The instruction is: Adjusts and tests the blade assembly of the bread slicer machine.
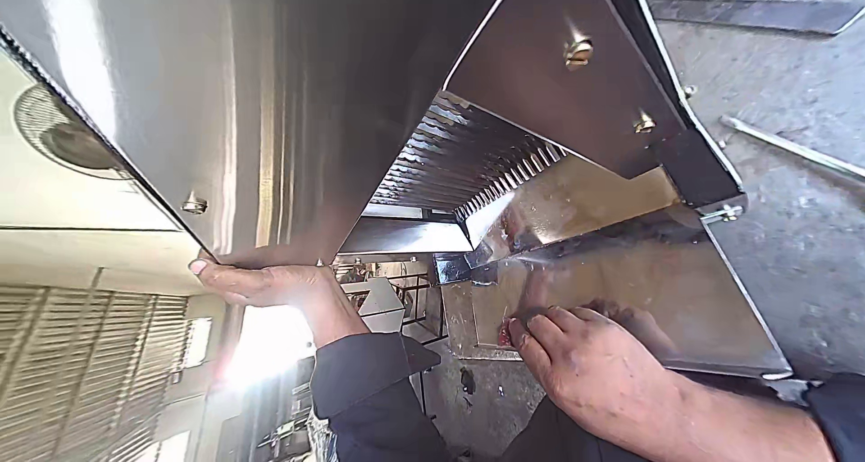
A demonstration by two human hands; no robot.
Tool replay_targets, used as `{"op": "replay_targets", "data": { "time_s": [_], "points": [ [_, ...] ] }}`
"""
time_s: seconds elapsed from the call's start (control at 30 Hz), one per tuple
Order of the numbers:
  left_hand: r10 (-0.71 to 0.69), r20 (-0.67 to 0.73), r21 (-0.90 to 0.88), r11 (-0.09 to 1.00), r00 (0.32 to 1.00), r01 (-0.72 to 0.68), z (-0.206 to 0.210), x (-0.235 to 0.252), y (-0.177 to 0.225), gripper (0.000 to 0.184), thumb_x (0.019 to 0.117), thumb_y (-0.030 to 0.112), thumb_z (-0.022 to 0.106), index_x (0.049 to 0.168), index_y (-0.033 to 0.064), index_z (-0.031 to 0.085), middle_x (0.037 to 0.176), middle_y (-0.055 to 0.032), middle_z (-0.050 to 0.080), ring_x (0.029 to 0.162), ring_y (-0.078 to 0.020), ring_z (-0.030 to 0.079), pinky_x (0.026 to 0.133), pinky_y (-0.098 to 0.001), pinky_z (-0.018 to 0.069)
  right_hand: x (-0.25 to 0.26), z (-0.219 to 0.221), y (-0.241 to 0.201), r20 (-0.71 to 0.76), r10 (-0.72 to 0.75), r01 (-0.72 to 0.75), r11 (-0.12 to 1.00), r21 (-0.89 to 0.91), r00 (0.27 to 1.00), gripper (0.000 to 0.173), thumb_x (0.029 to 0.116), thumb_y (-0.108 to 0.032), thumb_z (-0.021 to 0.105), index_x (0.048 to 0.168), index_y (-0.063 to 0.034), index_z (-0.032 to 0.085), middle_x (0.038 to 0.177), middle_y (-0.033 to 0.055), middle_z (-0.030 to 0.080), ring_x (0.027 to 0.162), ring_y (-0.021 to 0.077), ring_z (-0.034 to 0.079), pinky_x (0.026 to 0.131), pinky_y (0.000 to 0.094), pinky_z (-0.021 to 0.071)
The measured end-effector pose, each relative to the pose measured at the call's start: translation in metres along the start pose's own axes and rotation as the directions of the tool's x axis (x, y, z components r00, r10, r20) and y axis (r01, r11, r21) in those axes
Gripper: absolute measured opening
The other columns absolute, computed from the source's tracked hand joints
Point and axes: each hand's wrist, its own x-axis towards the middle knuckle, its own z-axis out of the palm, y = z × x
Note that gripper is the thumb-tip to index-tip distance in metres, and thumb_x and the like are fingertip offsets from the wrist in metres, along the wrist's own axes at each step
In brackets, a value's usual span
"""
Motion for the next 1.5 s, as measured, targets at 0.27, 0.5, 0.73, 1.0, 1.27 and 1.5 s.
{"op": "replay_targets", "data": {
  "time_s": [0.27,0.5,0.73,1.0,1.27,1.5],
  "points": [
    [0.019,-0.005,0.030,0.999,1.000,-0.019,-0.002,0.002,-0.003,0.041,0.1110,0.016,0.027,0.129,-0.0120,0.050,0.117,-0.0189,0.063,0.110,-0.0222,0.065,0.099,-0.0412,0.0525,-0.002,0.000,0.001,-0.042,-0.001,0.002,1.000,0.021,0.999,0.025,0.1001,-0.005,0.044,0.097,-0.0048,0.069,0.076,0.0071,0.063,0.065,0.0231,0.065,0.049,0.0325,0.0491],
    [0.008,0.004,0.039,0.999,1.000,-0.008,-0.004,0.003,-0.004,0.043,0.1110,0.017,0.024,0.128,-0.0123,0.051,0.114,-0.0198,0.063,0.108,-0.0227,0.065,0.098,-0.0405,0.0527,-0.001,0.000,0.000,-0.068,0.029,-0.028,1.000,0.009,0.997,0.025,0.1003,-0.007,0.044,0.094,-0.0060,0.069,0.076,0.0074,0.064,0.064,0.0232,0.065,0.048,0.0323,0.0485],
    [0.048,0.003,0.038,0.998,0.999,-0.048,0.001,-0.003,0.007,0.036,0.1087,0.012,0.029,0.110,-0.0053,0.061,0.099,-0.0092,0.067,0.099,-0.0151,0.067,0.093,-0.0359,0.0530,0.000,-0.001,0.001,-0.031,0.035,-0.036,0.999,-0.026,0.999,0.023,0.0994,-0.008,0.047,0.097,-0.0055,0.070,0.079,0.0080,0.065,0.068,0.0244,0.066,0.050,0.0333,0.0507],
    [0.002,-0.018,-0.042,0.999,1.000,-0.003,-0.002,0.001,-0.004,0.039,0.1101,0.009,0.026,0.117,-0.0118,0.058,0.108,-0.0177,0.065,0.105,-0.0213,0.065,0.098,-0.0375,0.0514,0.003,0.001,0.001,-0.016,0.188,-0.189,0.978,-0.084,0.982,0.020,0.0975,-0.023,0.055,0.097,-0.0115,0.071,0.080,0.0049,0.067,0.074,0.0223,0.070,0.057,0.0332,0.0563],
    [-0.021,0.063,-0.277,0.960,0.998,0.038,-0.012,0.005,-0.031,0.036,0.1100,0.010,0.029,0.120,-0.0148,0.054,0.119,-0.0257,0.066,0.117,-0.0343,0.064,0.103,-0.0499,0.0512,0.017,-0.008,0.003,0.035,0.528,-0.527,0.849,-0.035,0.848,0.032,0.0996,-0.041,0.056,0.089,-0.0125,0.066,0.079,0.0046,0.065,0.072,0.0212,0.067,0.061,0.0399,0.0554],
    [0.125,0.219,-0.364,0.931,0.968,-0.038,-0.023,0.007,-0.055,0.038,0.1108,0.013,0.029,0.117,-0.0068,0.061,0.119,-0.0160,0.068,0.119,-0.0303,0.065,0.104,-0.0482,0.0523,0.099,0.001,-0.009,0.007,0.711,-0.679,0.674,-0.291,0.703,0.027,0.0962,-0.036,0.062,0.092,-0.0090,0.063,0.076,0.0092,0.062,0.071,0.0294,0.066,0.059,0.0498,0.0505]
  ]
}}
